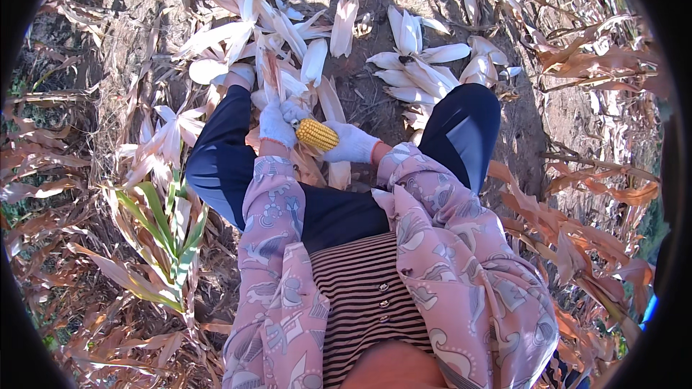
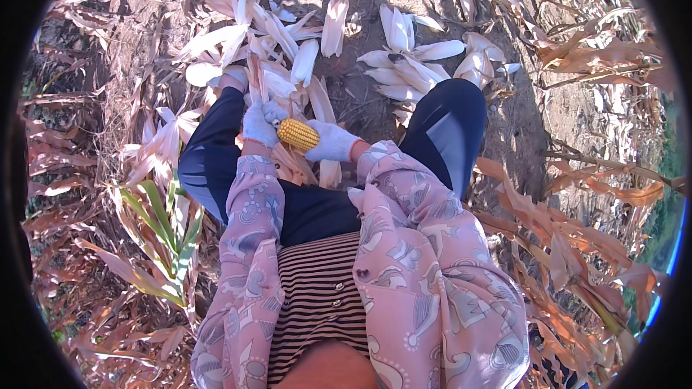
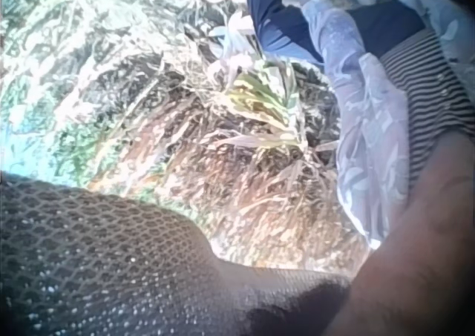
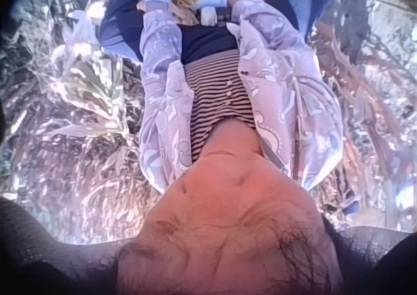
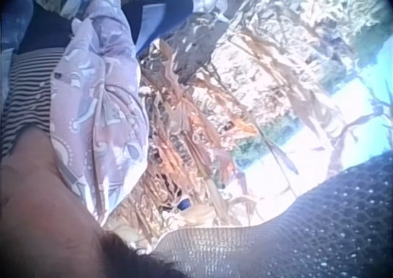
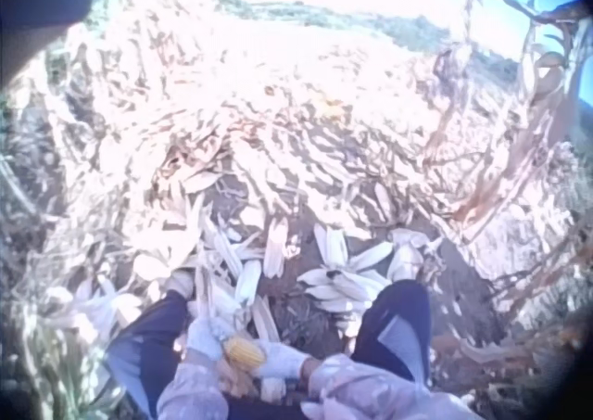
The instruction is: The person sits on the ground in a cornfield and repeatedly shucks corn cobs by hand, peeling back the husks to reveal the kernels and discarding the husks onto the ground.
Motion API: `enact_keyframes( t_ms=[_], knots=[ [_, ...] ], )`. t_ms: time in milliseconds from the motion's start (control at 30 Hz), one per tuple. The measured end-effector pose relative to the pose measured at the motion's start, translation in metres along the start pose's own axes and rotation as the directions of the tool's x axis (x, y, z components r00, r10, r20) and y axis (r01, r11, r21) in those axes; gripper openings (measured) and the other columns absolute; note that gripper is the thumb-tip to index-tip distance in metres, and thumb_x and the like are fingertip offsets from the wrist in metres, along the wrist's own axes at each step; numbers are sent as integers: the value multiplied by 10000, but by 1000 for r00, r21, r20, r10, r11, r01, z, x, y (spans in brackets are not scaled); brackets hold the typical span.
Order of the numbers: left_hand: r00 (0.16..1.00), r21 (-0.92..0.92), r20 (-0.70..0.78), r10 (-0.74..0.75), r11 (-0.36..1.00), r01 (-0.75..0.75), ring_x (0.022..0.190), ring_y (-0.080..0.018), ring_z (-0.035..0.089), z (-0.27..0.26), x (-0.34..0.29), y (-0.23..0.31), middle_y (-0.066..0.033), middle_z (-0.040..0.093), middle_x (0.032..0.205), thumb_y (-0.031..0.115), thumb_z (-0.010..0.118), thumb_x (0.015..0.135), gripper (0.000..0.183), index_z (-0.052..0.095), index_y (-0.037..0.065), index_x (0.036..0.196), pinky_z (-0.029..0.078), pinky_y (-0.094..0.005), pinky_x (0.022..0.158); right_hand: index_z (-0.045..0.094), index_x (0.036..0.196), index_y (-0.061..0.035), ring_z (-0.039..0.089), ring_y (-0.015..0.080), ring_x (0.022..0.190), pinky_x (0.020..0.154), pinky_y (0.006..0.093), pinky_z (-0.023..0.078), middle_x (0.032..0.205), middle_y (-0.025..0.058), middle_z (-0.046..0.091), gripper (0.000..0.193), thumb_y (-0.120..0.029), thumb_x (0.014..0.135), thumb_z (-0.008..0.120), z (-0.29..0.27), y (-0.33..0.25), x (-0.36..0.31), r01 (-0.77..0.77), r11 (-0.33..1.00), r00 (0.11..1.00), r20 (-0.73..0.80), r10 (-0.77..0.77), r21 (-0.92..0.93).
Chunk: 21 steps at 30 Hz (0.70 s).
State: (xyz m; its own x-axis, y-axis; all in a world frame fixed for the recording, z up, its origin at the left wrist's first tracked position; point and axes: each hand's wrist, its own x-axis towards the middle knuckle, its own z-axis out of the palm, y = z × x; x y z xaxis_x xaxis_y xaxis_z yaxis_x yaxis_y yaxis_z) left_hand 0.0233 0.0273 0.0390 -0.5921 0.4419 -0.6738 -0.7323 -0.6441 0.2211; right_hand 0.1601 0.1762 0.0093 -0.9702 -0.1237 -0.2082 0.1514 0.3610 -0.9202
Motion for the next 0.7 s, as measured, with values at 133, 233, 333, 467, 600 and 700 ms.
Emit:
enact_keyframes(
  t_ms=[133,233,333,467,600,700],
  knots=[
    [966,372,-187,179,923,-99,439,-120,295,-9,4,-15,30,307,545,325,467,989,259,468,113,840,344,-294,477,550,1165,-101,634,352,933,785,409,516,1040,156,651,542,-247,674,727,-46,-38,-1,60,876,998,56,-38,-478],
    [924,584,-214,316,800,-138,945,-235,541,-27,21,-6,-147,530,1094,408,579,919,504,455,29,1227,452,-379,784,523,1182,-53,651,315,943,814,374,511,1033,177,649,597,-298,684,742,-38,-30,1,-113,987,984,-153,95,-114],
    [901,654,-211,378,740,-158,1317,-256,368,-15,10,-3,-194,297,1468,414,725,797,878,275,-44,1396,352,-388,1041,460,1273,-5,646,276,960,857,347,500,1063,185,633,748,-305,659,762,-38,-10,11,-195,969,935,-268,231,155],
    [699,865,24,715,335,-373,1242,-283,450,-25,20,-16,-185,402,1385,320,725,810,903,202,0,1473,373,-353,1031,381,1362,9,631,212,944,834,315,509,1125,151,603,823,-254,680,758,-46,-23,10,-242,887,900,-250,356,392],
    [913,665,219,345,632,-398,1075,-237,562,-11,4,-46,-155,519,1225,217,646,887,591,377,24,1377,493,-340,867,351,1423,-23,609,157,962,830,283,506,1194,121,588,819,-197,727,746,-43,-35,7,-137,965,927,-315,205,223],
    [979,385,202,9,919,-88,976,-222,597,-8,-8,-63,-128,571,1096,196,608,912,449,442,43,1300,524,-365,795,387,1427,-50,594,130,991,856,276,492,1221,99,595,730,-159,782,713,-43,-35,6,-56,959,987,-130,96,278]
  ],
)
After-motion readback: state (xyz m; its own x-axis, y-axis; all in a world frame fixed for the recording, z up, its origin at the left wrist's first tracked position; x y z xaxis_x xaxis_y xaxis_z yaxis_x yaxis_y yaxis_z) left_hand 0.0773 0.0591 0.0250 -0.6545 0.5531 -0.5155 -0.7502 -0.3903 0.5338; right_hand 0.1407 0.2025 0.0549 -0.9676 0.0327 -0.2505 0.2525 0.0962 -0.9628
